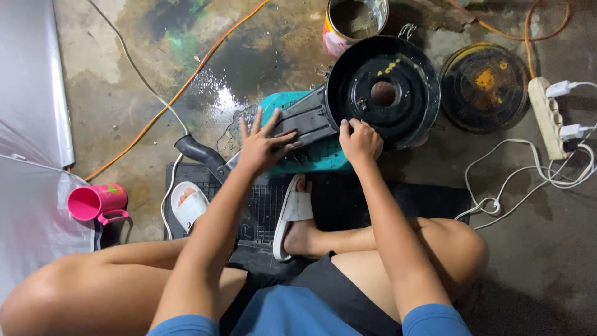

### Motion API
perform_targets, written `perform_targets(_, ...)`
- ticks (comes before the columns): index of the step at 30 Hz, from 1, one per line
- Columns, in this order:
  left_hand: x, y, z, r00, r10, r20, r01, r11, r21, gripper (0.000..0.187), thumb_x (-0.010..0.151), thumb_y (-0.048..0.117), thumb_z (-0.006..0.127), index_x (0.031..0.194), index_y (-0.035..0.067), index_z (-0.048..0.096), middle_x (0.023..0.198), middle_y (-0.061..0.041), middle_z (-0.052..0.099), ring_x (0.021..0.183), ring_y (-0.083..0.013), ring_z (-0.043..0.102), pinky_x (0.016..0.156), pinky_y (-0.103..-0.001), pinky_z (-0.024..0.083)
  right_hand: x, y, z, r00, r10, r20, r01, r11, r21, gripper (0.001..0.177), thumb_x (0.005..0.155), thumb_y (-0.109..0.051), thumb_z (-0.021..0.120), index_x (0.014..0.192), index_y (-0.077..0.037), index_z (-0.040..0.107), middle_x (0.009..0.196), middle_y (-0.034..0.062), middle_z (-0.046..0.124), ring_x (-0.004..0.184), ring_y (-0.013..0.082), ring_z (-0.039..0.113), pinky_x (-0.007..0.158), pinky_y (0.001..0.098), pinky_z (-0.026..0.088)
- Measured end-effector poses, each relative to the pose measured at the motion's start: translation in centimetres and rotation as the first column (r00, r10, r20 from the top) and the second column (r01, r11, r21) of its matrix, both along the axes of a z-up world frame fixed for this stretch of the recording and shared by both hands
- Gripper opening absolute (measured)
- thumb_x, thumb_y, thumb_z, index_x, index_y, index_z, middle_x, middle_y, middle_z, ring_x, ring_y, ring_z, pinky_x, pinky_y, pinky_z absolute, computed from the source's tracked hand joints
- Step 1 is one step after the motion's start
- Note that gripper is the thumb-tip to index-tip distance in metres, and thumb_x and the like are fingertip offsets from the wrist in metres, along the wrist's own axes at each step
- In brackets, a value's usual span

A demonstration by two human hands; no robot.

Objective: Cleaning various motorcycle components including an air filter housing and metal parts using a cloth and cleaning solution.

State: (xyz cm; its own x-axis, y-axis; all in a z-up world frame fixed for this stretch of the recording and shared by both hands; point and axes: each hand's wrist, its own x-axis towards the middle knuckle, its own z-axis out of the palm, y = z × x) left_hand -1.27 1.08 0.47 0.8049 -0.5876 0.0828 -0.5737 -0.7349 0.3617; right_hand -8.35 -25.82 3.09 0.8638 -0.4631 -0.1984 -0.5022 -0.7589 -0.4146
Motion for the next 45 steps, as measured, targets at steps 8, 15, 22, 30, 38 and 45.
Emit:
perform_targets(8,0.6,-1.2,-0.1,0.999,-0.040,0.015,0.040,0.999,-0.008,0.033,0.089,0.058,0.070,0.121,0.057,0.068,0.166,0.004,0.038,0.155,-0.0374,0.023,0.112,-0.083,0.013,-0.2,-0.7,0.0,0.999,0.024,0.029,-0.024,0.999,0.025,0.050,0.102,-0.054,0.046,0.109,-0.015,0.077,0.105,0.0130,0.076,0.098,0.0406,0.073,0.087,0.0537,0.058)
perform_targets(15,0.4,0.3,0.5,1.000,0.008,-0.002,-0.008,0.999,0.034,0.032,0.090,0.058,0.070,0.122,0.057,0.068,0.166,0.002,0.038,0.156,-0.0388,0.021,0.112,-0.081,0.015,0.0,-0.3,-1.0,1.000,0.008,0.010,-0.007,0.999,-0.033,0.048,0.102,-0.050,0.045,0.114,-0.016,0.077,0.103,0.0107,0.076,0.095,0.0380,0.075,0.086,0.0521,0.058)
perform_targets(22,0.4,-3.6,0.2,1.000,-0.020,-0.018,0.019,0.999,-0.028,0.033,0.089,0.060,0.069,0.122,0.056,0.069,0.167,0.004,0.035,0.156,-0.0383,0.022,0.111,-0.084,0.011,-0.6,-0.6,-0.7,0.998,0.057,0.018,-0.056,0.998,-0.018,0.052,0.102,-0.054,0.044,0.113,-0.015,0.077,0.104,0.0134,0.076,0.096,0.0425,0.074,0.087,0.0551,0.058)
perform_targets(30,0.1,1.4,1.0,1.000,0.009,0.021,-0.010,1.000,0.024,0.031,0.092,0.057,0.068,0.123,0.057,0.067,0.165,0.002,0.041,0.155,-0.0384,0.023,0.111,-0.082,0.012,0.2,0.2,-1.2,0.999,-0.021,0.025,0.023,0.998,-0.067,0.046,0.102,-0.047,0.046,0.113,-0.016,0.078,0.101,0.0099,0.076,0.092,0.0379,0.075,0.085,0.0522,0.059)
perform_targets(38,0.2,-2.1,-0.3,1.000,0.007,0.015,-0.006,0.999,-0.035,0.031,0.092,0.058,0.067,0.123,0.055,0.069,0.165,0.005,0.040,0.155,-0.0358,0.024,0.111,-0.083,0.013,-0.3,-0.4,-0.6,0.998,0.039,0.054,-0.036,0.998,-0.053,0.048,0.102,-0.050,0.045,0.106,-0.015,0.077,0.099,0.0120,0.075,0.092,0.0400,0.075,0.083,0.0536,0.059)
perform_targets(45,-0.5,2.7,1.1,0.999,0.024,-0.039,-0.024,1.000,0.018,0.033,0.090,0.058,0.068,0.123,0.059,0.066,0.164,0.003,0.041,0.156,-0.0385,0.022,0.110,-0.084,0.014,0.2,0.8,-1.4,0.995,-0.031,0.091,0.043,0.990,-0.135,0.041,0.101,-0.045,0.047,0.096,-0.017,0.076,0.091,0.0085,0.075,0.085,0.0364,0.076,0.078,0.0518,0.061)
